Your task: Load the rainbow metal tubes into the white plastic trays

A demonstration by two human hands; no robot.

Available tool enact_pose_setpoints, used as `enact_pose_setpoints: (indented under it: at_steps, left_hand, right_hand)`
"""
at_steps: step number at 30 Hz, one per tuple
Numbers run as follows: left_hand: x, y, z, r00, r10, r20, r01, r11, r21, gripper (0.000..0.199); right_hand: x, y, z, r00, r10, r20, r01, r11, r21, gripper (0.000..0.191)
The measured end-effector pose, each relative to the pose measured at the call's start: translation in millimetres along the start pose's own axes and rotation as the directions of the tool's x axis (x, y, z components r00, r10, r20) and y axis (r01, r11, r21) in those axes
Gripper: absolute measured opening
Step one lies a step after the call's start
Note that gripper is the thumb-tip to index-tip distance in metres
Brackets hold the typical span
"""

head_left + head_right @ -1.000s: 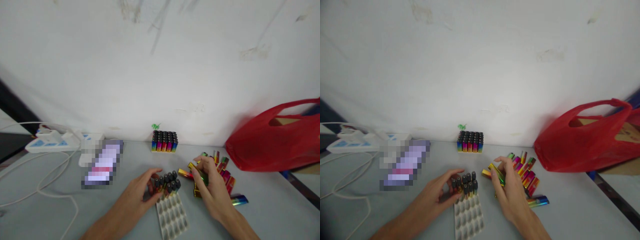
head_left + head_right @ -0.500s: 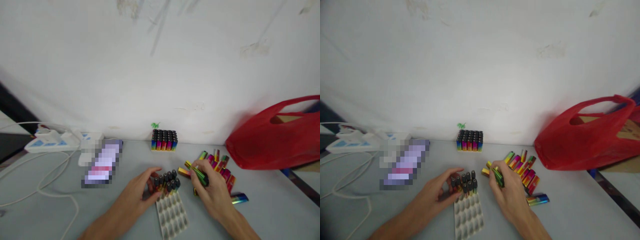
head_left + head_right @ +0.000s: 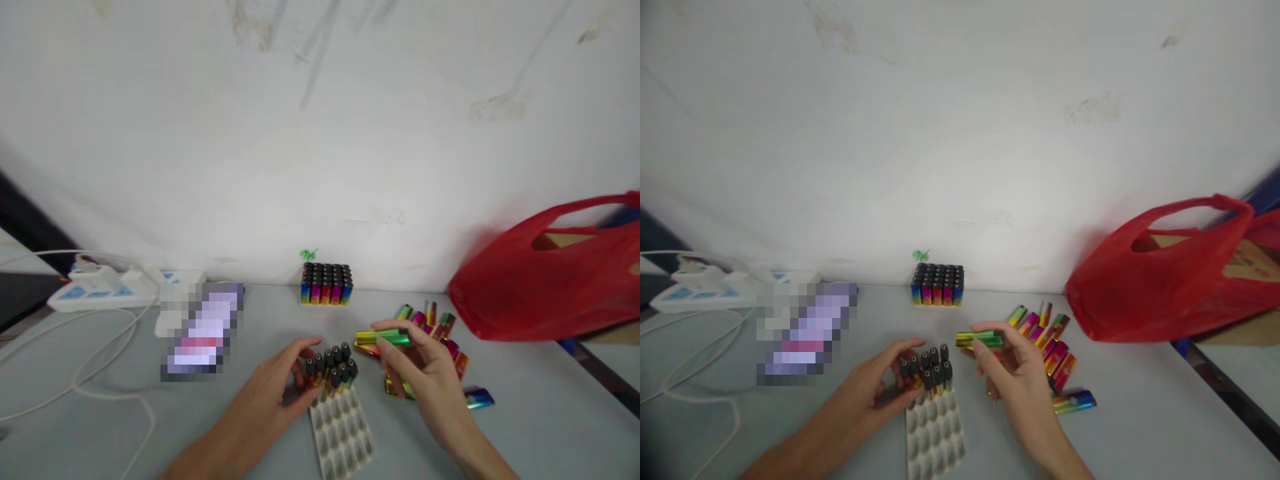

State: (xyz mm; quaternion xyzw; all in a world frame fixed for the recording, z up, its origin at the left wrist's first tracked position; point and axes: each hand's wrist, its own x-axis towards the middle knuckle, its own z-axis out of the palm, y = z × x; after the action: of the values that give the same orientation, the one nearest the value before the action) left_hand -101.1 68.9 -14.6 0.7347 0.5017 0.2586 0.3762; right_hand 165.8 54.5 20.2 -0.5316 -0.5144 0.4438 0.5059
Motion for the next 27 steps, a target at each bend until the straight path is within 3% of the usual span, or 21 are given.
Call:
enact_pose_setpoints:
  at_steps: [4,12,18,21,25,27]
  left_hand:
    - [1,-6,1.9,1.0,0.016,-0.005,-0.016,1.0,-0.003,0.057]
    - [-2,-1,-1.0,0.999,-0.026,0.035,0.026,1.0,-0.015,0.056]
    - [-1,-2,-0.7,0.999,-0.039,0.037,0.041,0.998,-0.058,0.057]
    - [-2,0,-3.0,0.999,-0.02,0.045,0.023,0.998,-0.062,0.061]
    - [-2,4,-7.8,0.998,0.025,0.052,-0.024,0.999,-0.029,0.07]
    - [-2,6,-8.5,0.998,0.036,0.057,-0.036,0.999,0.002,0.073]
  right_hand:
    - [3,-5,2,0.996,0.06,0.068,-0.069,0.989,0.131,0.057]
    - [-10,5,5,0.997,-0.02,0.075,0.011,0.994,0.113,0.05]
    - [-21,-2,10,0.963,-0.178,0.204,0.179,0.984,0.014,0.029]
    - [-28,3,13,0.942,-0.202,0.267,0.224,0.973,-0.058,0.024]
    - [-34,5,18,0.94,-0.229,0.253,0.268,0.955,-0.131,0.019]
    - [-35,1,20,0.916,-0.303,0.264,0.358,0.914,-0.194,0.014]
